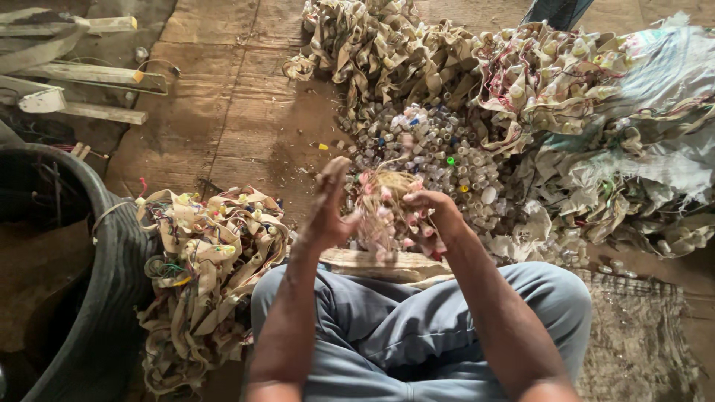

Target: The person sits on the floor and uses a red utility knife to cut the plastic insulation off of small electrical wires. They repeatedly pick up wire segments, cut the plastic, and drop the pieces onto a pile on the floor.

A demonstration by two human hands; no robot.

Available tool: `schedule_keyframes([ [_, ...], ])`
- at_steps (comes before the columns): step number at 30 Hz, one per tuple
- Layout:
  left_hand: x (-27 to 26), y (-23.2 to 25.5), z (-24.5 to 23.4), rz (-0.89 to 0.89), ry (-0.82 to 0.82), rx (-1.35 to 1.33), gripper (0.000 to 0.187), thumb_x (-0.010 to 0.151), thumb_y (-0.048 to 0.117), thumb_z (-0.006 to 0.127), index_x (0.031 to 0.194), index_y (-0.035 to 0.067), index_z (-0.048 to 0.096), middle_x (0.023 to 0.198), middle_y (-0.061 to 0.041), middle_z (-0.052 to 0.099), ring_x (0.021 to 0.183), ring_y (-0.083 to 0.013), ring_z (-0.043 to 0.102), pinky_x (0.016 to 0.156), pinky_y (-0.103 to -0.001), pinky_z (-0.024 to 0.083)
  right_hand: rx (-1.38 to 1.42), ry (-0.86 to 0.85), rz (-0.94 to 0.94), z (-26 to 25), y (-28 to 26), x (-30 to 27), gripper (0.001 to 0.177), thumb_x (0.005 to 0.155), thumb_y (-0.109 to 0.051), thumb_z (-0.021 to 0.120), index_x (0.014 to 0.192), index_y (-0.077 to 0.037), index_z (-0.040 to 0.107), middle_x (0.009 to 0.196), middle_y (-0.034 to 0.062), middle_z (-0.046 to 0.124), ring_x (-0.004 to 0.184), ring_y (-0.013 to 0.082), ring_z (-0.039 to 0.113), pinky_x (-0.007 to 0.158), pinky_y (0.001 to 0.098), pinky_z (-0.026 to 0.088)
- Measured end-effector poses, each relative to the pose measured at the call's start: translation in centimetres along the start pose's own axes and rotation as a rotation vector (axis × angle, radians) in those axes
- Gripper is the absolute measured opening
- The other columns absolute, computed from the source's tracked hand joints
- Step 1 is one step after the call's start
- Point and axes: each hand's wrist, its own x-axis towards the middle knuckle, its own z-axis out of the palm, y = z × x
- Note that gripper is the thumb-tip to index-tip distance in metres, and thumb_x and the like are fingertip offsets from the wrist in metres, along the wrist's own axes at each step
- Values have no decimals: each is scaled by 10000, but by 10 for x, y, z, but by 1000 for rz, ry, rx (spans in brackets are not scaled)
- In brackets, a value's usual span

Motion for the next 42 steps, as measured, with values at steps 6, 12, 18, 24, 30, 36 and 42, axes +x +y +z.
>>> schedule_keyframes([
  [6,-9,19,62,-430,-15,-991,648,939,126,787,1497,-79,527,1347,-170,723,1213,-297,705,1088,-380,583,224,-503,-52,38,-14,-16,553,1015,-437,649,1256,60,647,1046,237,727,763,255,726,674,364,615],
  [12,-43,-15,65,-277,-122,-68,559,750,68,738,1294,-45,672,961,-78,749,873,-189,712,808,-326,596,121,239,-322,29,-31,-8,792,904,-621,485,1465,-64,430,1423,237,567,1248,372,599,1009,460,542],
  [18,-39,-35,92,-779,276,-2142,287,1063,192,798,966,-33,649,806,-135,632,782,-295,658,732,-415,568,-900,170,-262,33,20,-1,628,921,-324,676,1434,-81,410,1252,182,685,1154,319,660,994,425,533],
  [24,-29,-32,68,-816,497,-1735,373,921,134,806,1197,-32,620,1105,-164,698,1021,-286,701,1008,-442,564,-1984,159,-372,69,56,-10,265,891,-263,661,1110,-117,636,977,135,676,885,347,696,754,505,533],
  [30,-5,-37,29,-689,650,-1954,776,675,61,809,1392,30,514,1191,-149,716,1054,-311,726,970,-486,609,-2106,291,-171,69,42,-29,269,924,-343,586,1045,-136,708,999,156,668,939,328,692,774,483,513],
  [36,-12,-46,19,-299,555,-2010,819,899,-185,694,1578,203,450,1084,-72,655,1054,-238,682,997,-411,563,-2067,318,-38,57,48,-17,247,959,-242,530,1071,-151,730,1084,163,667,966,335,706,816,493,518],
  [42,-12,-43,23,-474,480,-1775,905,740,-103,715,1544,208,442,1233,-118,702,1121,-307,691,990,-509,543,-1951,321,-6,41,54,-3,482,898,-308,651,1370,-241,582,1166,158,611,1119,362,611,922,521,464],
])
